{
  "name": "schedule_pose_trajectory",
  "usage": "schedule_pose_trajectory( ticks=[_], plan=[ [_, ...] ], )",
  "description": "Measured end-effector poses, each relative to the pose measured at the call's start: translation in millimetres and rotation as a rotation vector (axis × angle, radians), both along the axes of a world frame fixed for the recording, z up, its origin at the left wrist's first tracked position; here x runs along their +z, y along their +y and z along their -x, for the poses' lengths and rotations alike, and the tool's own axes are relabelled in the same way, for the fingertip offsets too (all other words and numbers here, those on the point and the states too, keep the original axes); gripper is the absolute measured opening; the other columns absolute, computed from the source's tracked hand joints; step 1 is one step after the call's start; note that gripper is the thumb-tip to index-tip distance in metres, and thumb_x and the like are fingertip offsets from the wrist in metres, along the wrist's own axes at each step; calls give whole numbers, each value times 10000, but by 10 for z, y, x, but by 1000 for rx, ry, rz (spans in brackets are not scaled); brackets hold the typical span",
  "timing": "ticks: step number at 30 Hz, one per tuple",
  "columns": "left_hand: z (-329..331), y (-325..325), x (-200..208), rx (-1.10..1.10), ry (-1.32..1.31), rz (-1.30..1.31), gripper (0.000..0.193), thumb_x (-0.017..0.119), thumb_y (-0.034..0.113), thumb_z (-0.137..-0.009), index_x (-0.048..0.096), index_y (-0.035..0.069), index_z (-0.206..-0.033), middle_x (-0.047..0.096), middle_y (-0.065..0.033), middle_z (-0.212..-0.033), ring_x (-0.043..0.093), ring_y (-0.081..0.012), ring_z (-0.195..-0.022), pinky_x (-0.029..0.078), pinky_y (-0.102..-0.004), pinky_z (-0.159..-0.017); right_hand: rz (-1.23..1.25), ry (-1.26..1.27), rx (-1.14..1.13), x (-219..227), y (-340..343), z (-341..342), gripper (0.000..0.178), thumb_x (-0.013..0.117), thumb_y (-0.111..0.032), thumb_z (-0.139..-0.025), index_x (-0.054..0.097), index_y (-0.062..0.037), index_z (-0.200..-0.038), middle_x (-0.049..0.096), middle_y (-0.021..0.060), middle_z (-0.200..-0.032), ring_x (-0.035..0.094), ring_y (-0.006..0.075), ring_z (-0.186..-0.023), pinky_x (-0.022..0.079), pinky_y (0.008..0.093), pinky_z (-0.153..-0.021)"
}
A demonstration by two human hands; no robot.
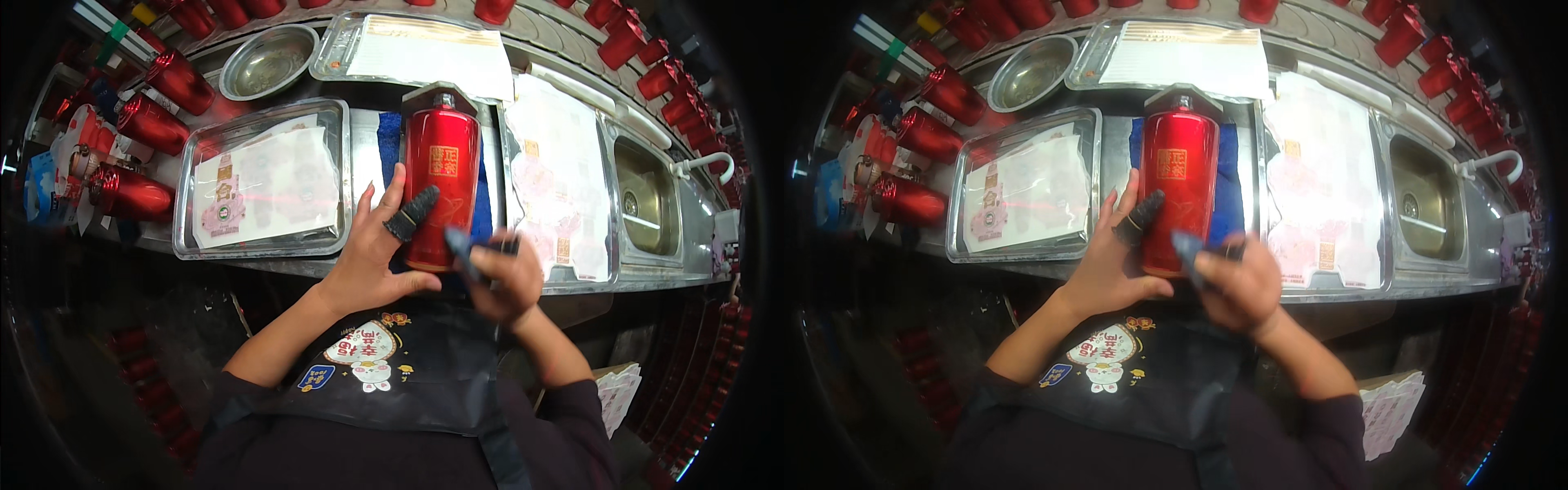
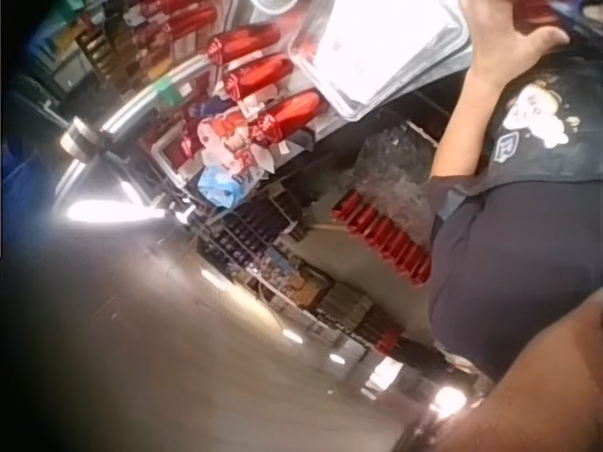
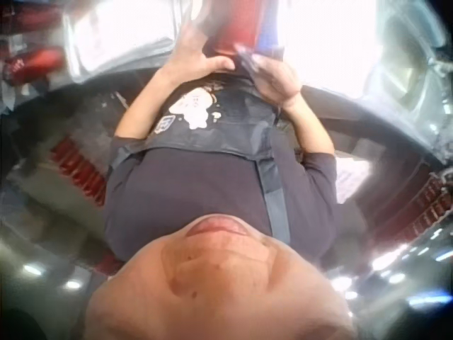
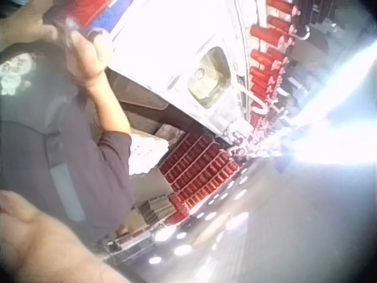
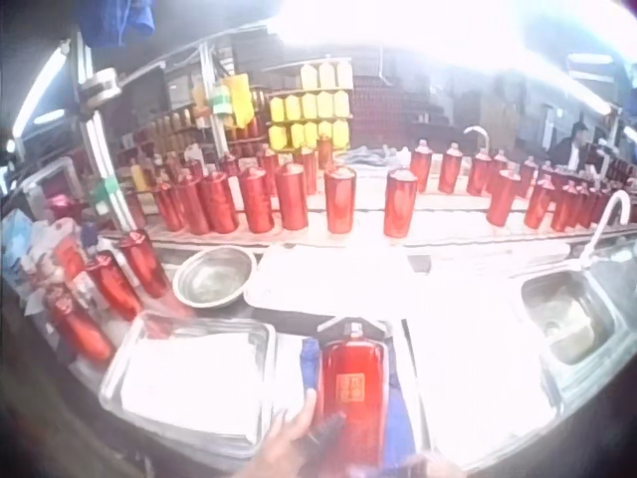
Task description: The person picks up red cylindrical containers, places them on a blue cloth, and applies paper labels to their sides. They smooth the labels with their fingers and a small tool, then place the labeled containers on a nearby surface. The process repeats for multiple containers.
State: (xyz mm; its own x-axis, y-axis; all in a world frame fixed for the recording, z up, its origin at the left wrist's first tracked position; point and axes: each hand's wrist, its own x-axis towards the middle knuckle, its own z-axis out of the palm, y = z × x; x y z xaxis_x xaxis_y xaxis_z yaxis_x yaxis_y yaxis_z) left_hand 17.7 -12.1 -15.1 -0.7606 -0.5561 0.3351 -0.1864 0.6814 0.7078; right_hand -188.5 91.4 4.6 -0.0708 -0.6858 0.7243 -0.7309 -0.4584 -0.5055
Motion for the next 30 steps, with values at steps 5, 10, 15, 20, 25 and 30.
schedule_pose_trajectory(
  ticks=[5, 10, 15, 20, 25, 30],
  plan=[
    [134, -230, 8, 87, 6, -43, 739, 408, 727, -937, 574, 196, -1423, 222, -328, -1588, 262, -447, -1478, 127, -631, -1161, -346, -879, -200, -55, -179, 14, 151, 731, -83, -898, 588, -38, -887, 590, -7, -788, 526, 45, -676, 448, 217, -599],
    [313, -575, 94, 148, 119, 29, 582, 446, 591, -1002, 674, 128, -1273, 269, -325, -1572, 306, -479, -1443, 155, -640, -1155, -287, -505, -28, 114, -72, -98, 129, 727, -91, -915, 611, -38, -930, 579, -16, -799, 537, 60, -724, 444, 201, -655],
    [389, -761, 387, 357, 466, -66, 394, 617, 341, -968, 674, -24, -831, 626, -282, -1130, 628, -386, -1041, 452, -495, -909, -263, -717, -272, -267, -141, 764, 145, 730, -71, -911, 608, -21, -973, 602, -23, -878, 532, 44, -781, 438, 178, -720],
    [655, -1004, 507, 571, 506, -15, 402, 626, 313, -940, 627, 1, -686, 632, -200, -674, 666, -335, -648, 521, -429, -621, -401, -1086, -92, 11, 80, 482, 155, 616, -62, -946, 596, 7, -1083, 656, 61, -952, 632, 96, -793, 526, 216, -764],
    [823, -1023, 484, 286, -31, -211, 570, 473, 505, -974, 699, -19, -997, 695, -252, -1035, 653, -418, -1018, 497, -477, -910, -682, -723, 125, -98, 431, 529, 335, 652, -71, -859, 576, 19, -1173, 618, 115, -1023, 587, 114, -841, 489, 213, -634],
    [925, -1065, 468, 335, -87, -370, 635, 474, 534, -958, 665, -53, -1107, 679, -275, -1125, 640, -411, -1110, 491, -468, -960, -531, -231, -11, -100, 9, -438, 879, 835, -25, -746, 342, -13, -1474, 500, 164, -1308, 541, 269, -1183, 530, 362, -922]
  ],
)
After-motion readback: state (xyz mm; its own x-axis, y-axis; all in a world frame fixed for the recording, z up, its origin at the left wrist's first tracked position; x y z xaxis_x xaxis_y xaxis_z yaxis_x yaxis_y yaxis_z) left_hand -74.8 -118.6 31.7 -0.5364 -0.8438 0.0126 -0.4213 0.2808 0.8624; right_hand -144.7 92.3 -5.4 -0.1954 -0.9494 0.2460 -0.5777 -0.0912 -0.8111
